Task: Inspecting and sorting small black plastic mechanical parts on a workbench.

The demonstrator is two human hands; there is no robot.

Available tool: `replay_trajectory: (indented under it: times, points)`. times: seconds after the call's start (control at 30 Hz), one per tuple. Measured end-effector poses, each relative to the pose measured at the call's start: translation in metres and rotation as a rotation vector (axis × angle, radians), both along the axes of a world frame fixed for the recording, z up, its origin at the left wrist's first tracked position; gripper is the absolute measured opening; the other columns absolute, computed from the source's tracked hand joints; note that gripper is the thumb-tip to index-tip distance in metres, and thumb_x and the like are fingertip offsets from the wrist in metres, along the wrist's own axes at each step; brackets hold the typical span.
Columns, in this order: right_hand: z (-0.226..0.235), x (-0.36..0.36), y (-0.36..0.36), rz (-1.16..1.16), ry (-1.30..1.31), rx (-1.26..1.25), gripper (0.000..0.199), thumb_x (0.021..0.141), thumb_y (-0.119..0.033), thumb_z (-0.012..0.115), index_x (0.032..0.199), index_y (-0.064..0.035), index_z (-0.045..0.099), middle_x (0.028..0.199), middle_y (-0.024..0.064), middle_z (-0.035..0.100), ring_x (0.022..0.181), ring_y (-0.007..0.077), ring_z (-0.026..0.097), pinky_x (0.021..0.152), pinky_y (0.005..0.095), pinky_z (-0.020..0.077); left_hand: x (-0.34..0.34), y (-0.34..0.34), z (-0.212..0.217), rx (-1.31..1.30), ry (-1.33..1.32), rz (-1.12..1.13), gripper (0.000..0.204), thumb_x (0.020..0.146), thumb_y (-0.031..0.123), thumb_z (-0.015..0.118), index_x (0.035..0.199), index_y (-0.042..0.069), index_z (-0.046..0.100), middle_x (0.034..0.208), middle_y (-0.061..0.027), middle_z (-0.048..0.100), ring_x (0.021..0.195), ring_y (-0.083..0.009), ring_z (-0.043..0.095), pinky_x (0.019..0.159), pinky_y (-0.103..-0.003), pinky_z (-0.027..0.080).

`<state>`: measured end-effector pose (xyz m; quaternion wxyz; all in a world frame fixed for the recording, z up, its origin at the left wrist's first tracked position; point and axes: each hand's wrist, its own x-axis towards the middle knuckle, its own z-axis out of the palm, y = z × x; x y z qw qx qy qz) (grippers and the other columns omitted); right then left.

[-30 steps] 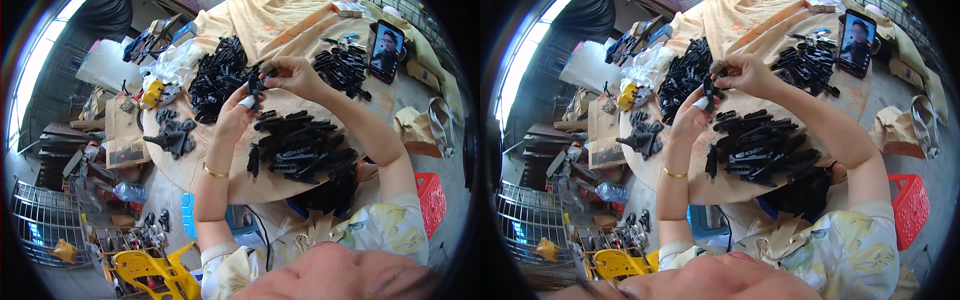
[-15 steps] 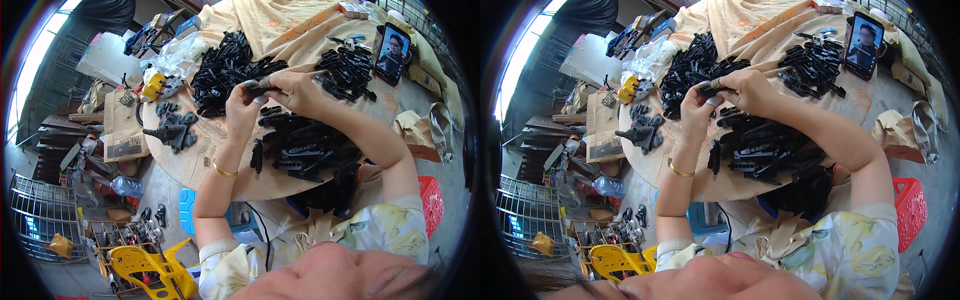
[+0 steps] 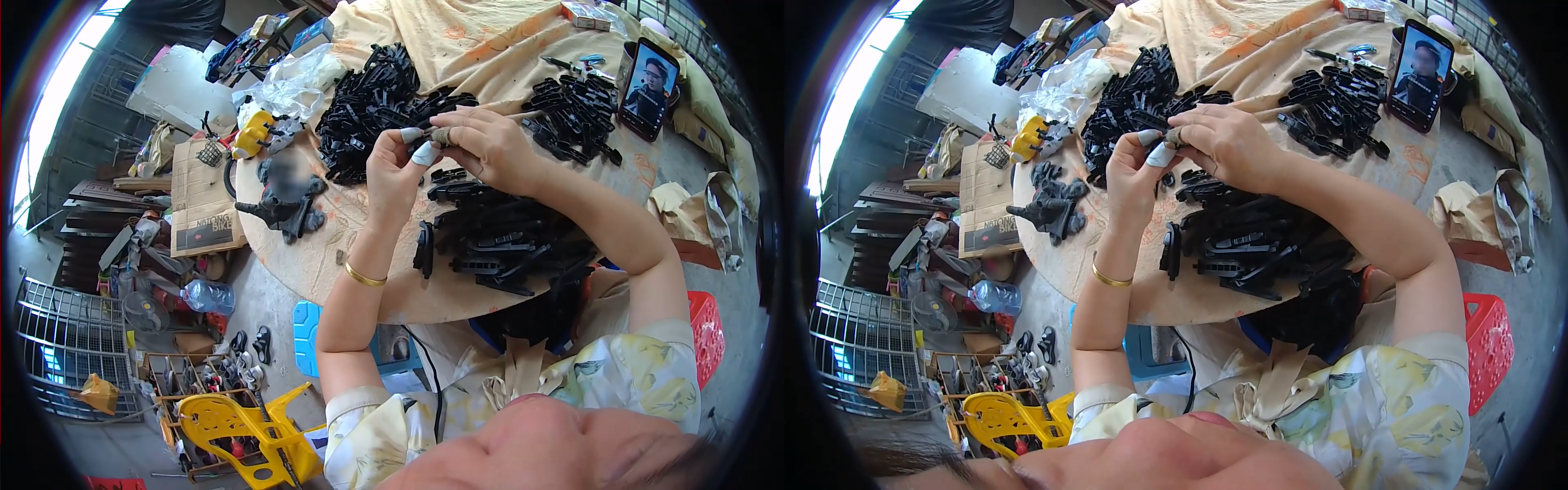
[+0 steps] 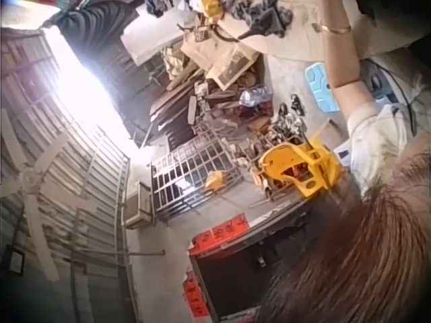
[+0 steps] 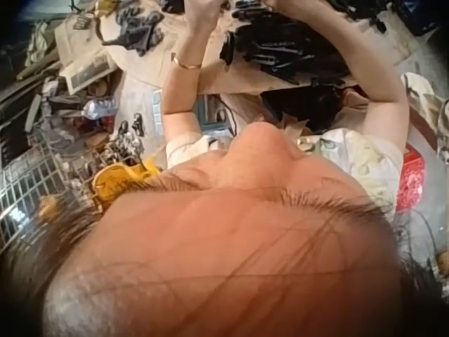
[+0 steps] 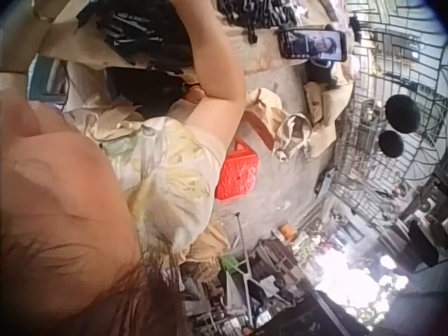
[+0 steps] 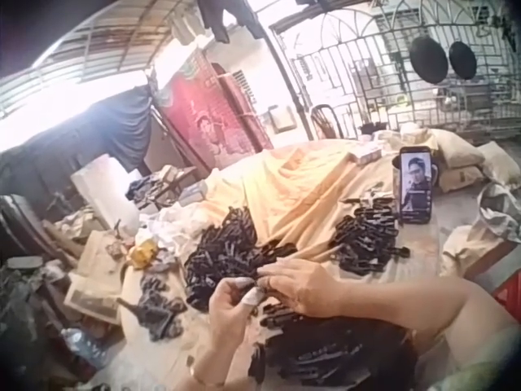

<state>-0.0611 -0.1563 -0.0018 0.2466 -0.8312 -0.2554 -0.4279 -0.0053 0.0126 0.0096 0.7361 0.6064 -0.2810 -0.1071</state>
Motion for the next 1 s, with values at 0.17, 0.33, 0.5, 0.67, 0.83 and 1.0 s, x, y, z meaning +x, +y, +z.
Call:
replay_trajectory:
  times: [0.17, 0.33, 0.5, 0.67, 0.83, 1.0]
  points:
    - [0.003, 0.005, -0.009, 0.241, 0.447, 0.406, 0.042, 0.074, -0.017, 0.073, 0.108, 0.0016, 0.057, 0.101, 0.0124, 0.063, 0.093, 0.0241, 0.062, 0.087, 0.0339, 0.0472, 0.000, 0.003, 0.006, 0.090, -0.233, 0.026, 0.037, 0.082, 0.002, 0.065, 0.114, -0.005, 0.048, 0.094, -0.0073, 0.064, 0.074, -0.0060, 0.057, 0.060, -0.017, 0.047]
    - [0.011, 0.004, -0.020, 0.221, 0.532, 0.191, 0.034, 0.074, -0.021, 0.074, 0.094, 0.0020, 0.059, 0.081, 0.0127, 0.063, 0.073, 0.0211, 0.061, 0.068, 0.0307, 0.0474, 0.003, 0.011, 0.006, 0.442, -0.438, 0.082, 0.034, 0.078, 0.001, 0.068, 0.110, -0.002, 0.060, 0.082, -0.0030, 0.066, 0.064, -0.0023, 0.051, 0.055, -0.018, 0.041]
    - [0.015, -0.003, -0.012, 0.226, 0.404, 0.230, 0.028, 0.073, -0.019, 0.075, 0.085, 0.0005, 0.058, 0.073, 0.0126, 0.060, 0.066, 0.0234, 0.057, 0.062, 0.0312, 0.0449, 0.006, 0.010, 0.002, 0.300, -0.596, 0.149, 0.029, 0.074, 0.001, 0.071, 0.101, 0.000, 0.064, 0.069, -0.0057, 0.063, 0.058, -0.0043, 0.049, 0.054, -0.019, 0.041]
    - [0.014, -0.005, -0.014, 0.141, 0.361, 0.146, 0.024, 0.070, -0.012, 0.074, 0.081, 0.0000, 0.057, 0.070, 0.0121, 0.058, 0.064, 0.0264, 0.056, 0.059, 0.0338, 0.0447, 0.003, 0.009, 0.004, 0.332, -0.680, 0.191, 0.027, 0.072, 0.002, 0.073, 0.098, 0.001, 0.065, 0.069, -0.0086, 0.063, 0.059, -0.0056, 0.053, 0.055, -0.020, 0.044]
    - [0.009, -0.005, -0.007, 0.045, 0.264, 0.097, 0.019, 0.070, -0.007, 0.072, 0.079, 0.0001, 0.056, 0.071, 0.0126, 0.058, 0.066, 0.0298, 0.057, 0.060, 0.0359, 0.0460, 0.000, 0.005, 0.000, 0.244, -0.555, 0.183, 0.027, 0.073, 0.000, 0.072, 0.098, -0.001, 0.065, 0.073, -0.0059, 0.065, 0.063, -0.0055, 0.057, 0.057, -0.020, 0.046]
    - [0.004, 0.001, -0.014, 0.035, 0.241, 0.038, 0.022, 0.072, -0.008, 0.071, 0.087, 0.0002, 0.058, 0.076, 0.0131, 0.060, 0.071, 0.0285, 0.059, 0.063, 0.0332, 0.0472, 0.001, 0.003, 0.004, 0.100, -0.322, 0.065, 0.028, 0.074, -0.002, 0.071, 0.101, -0.003, 0.064, 0.079, -0.0041, 0.067, 0.070, -0.0049, 0.060, 0.060, -0.018, 0.048]
